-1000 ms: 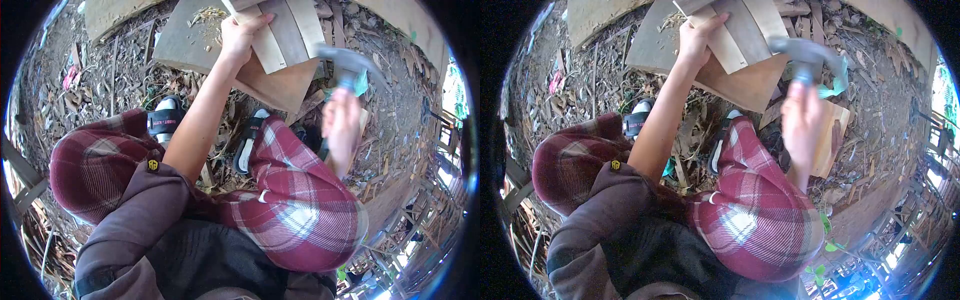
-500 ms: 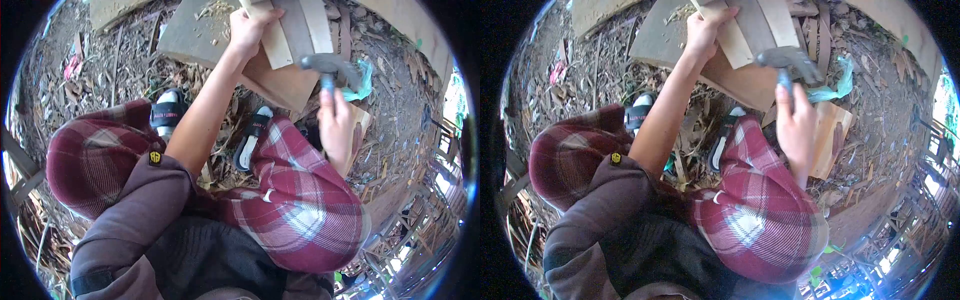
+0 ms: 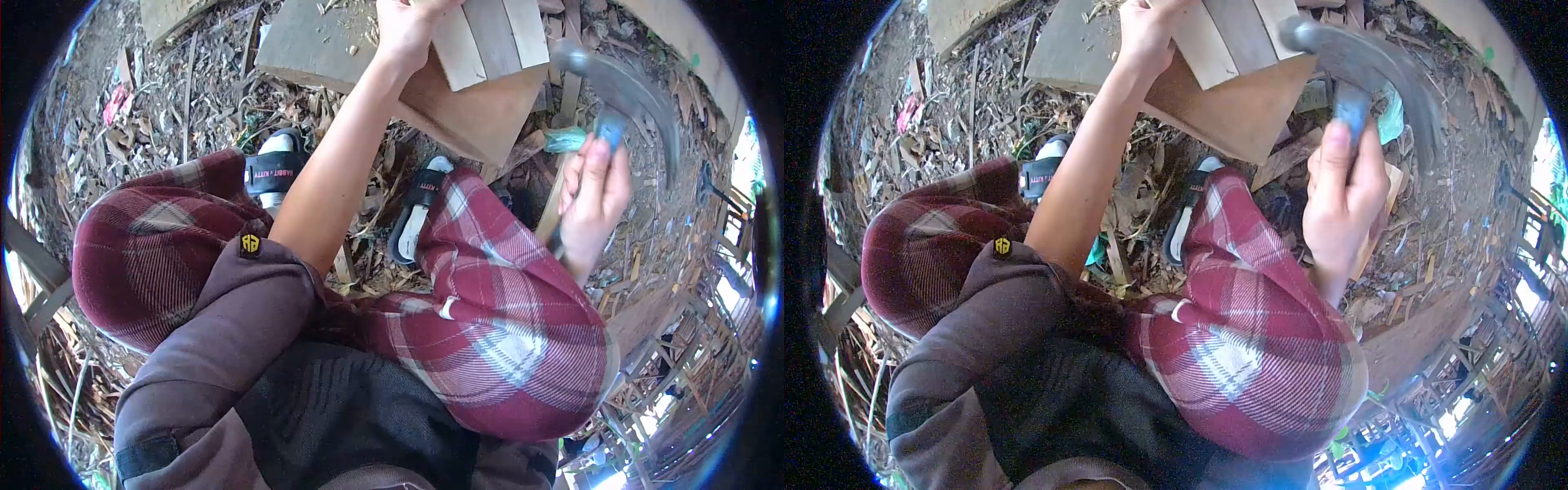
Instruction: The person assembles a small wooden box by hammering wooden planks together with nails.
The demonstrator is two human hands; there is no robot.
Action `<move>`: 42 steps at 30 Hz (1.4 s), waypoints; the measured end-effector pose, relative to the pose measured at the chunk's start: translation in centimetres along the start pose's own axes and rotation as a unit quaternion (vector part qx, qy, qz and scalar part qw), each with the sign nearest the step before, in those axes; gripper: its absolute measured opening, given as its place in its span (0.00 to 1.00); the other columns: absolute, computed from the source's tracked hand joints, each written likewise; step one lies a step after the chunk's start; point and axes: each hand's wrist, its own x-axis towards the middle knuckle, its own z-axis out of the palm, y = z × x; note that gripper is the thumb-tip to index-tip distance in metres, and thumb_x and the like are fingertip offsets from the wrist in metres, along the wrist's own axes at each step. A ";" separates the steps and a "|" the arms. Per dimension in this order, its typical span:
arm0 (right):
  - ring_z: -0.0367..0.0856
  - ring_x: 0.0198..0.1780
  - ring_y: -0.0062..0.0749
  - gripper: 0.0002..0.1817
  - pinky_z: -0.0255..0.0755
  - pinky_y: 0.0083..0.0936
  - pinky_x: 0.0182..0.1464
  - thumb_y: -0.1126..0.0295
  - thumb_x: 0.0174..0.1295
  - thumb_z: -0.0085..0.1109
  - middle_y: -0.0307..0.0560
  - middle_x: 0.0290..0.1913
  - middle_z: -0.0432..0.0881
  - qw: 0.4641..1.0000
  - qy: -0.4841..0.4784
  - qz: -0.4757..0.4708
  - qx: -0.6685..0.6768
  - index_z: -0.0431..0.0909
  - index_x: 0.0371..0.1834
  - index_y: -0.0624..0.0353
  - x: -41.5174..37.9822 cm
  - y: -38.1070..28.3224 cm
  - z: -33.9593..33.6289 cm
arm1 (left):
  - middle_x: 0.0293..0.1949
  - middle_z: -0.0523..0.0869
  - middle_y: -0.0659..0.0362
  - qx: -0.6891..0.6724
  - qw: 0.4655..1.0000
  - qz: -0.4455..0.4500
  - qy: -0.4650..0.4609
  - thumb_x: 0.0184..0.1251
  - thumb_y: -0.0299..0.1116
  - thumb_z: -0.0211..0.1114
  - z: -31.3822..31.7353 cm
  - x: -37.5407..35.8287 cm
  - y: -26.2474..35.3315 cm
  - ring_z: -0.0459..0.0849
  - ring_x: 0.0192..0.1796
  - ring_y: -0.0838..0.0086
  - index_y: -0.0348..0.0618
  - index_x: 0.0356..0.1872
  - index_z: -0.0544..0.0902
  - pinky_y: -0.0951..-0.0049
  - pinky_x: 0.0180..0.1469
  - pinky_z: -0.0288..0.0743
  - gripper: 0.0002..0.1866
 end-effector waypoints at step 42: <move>0.60 0.15 0.12 0.19 0.51 0.16 0.17 0.53 0.69 0.52 0.31 0.15 0.64 0.994 -0.017 0.104 -0.021 0.72 0.29 0.58 0.6 11.5 0.5 | 0.27 0.84 0.57 0.565 0.707 -0.395 -0.161 0.63 0.52 0.65 -5.4 -11.4 7.7 0.82 0.23 0.77 0.36 0.35 0.80 0.78 0.26 0.74 0.24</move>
